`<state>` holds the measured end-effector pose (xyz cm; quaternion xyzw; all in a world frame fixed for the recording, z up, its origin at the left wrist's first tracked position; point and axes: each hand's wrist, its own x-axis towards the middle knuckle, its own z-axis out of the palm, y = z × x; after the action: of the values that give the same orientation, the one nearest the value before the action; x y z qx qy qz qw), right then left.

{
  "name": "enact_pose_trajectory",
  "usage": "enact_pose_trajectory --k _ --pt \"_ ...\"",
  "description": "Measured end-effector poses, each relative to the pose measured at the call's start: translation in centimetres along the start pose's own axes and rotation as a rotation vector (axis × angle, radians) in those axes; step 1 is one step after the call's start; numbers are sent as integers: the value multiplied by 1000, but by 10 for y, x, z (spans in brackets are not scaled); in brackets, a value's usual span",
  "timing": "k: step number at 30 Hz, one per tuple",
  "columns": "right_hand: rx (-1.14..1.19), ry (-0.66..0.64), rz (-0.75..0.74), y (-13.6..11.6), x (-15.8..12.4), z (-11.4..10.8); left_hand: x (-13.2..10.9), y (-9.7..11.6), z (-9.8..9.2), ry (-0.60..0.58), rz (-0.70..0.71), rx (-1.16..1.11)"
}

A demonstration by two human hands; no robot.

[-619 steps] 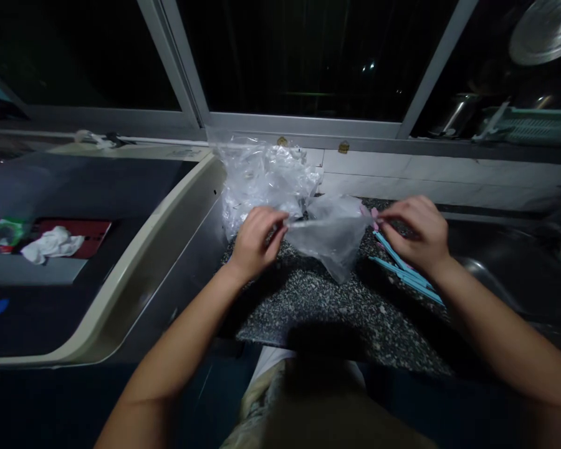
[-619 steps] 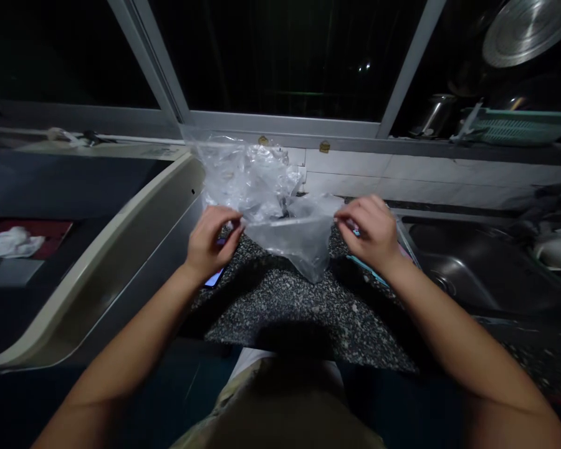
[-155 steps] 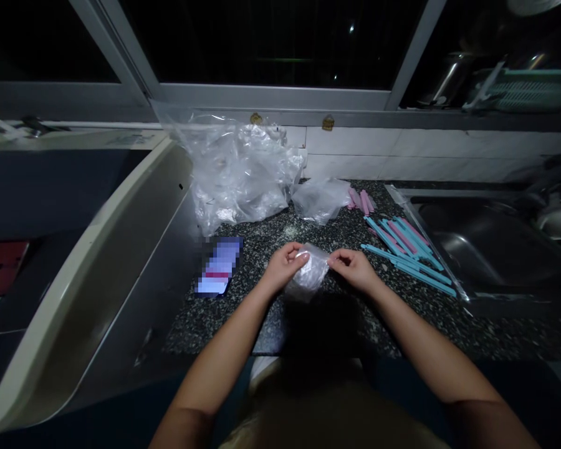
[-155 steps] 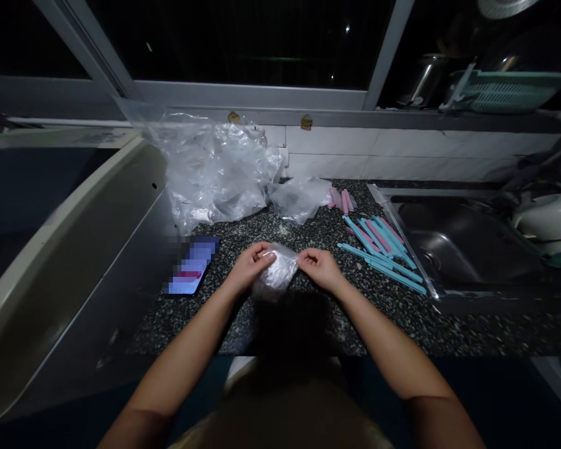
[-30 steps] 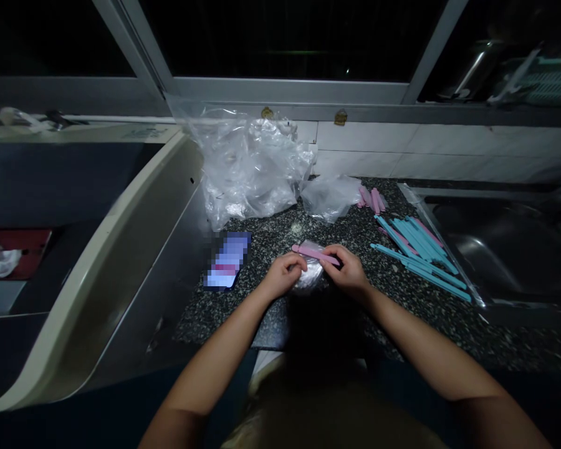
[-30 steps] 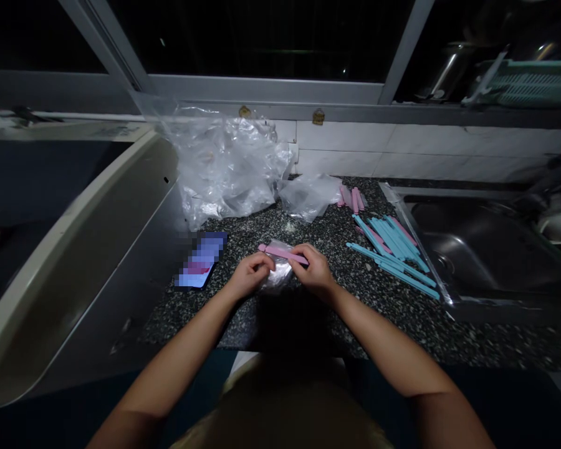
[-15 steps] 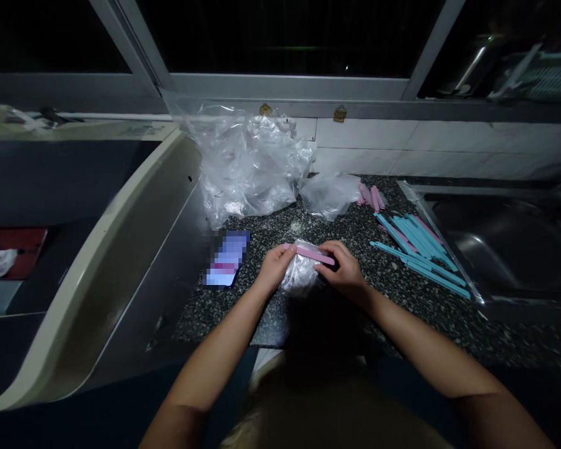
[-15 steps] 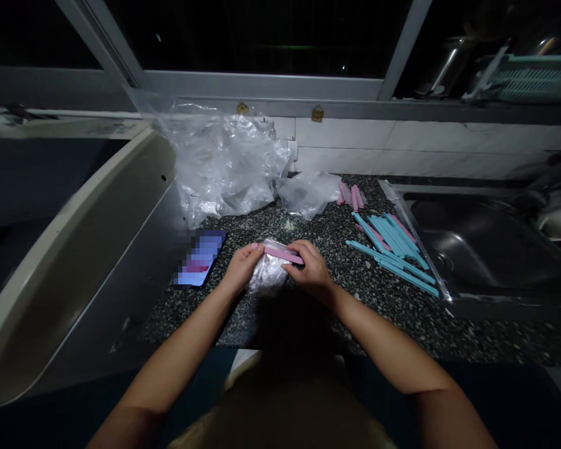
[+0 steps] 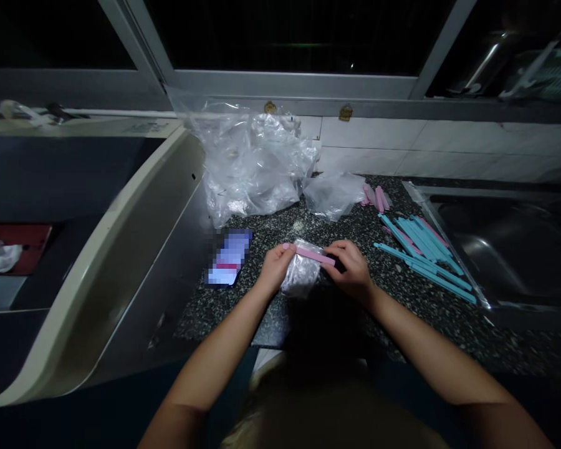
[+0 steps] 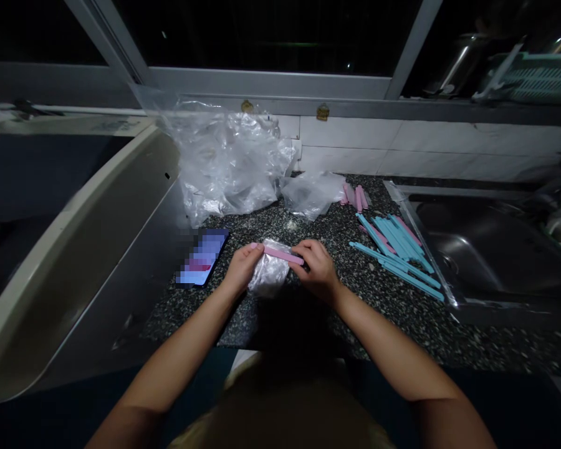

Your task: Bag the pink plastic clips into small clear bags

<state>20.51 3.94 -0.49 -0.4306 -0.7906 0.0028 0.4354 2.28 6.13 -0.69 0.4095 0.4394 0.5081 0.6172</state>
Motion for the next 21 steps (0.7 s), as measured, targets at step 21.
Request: enact_pose_trajectory --k 21 --pt "-151 -16 -170 -4 1 6 -2 -4 4 29 -39 -55"
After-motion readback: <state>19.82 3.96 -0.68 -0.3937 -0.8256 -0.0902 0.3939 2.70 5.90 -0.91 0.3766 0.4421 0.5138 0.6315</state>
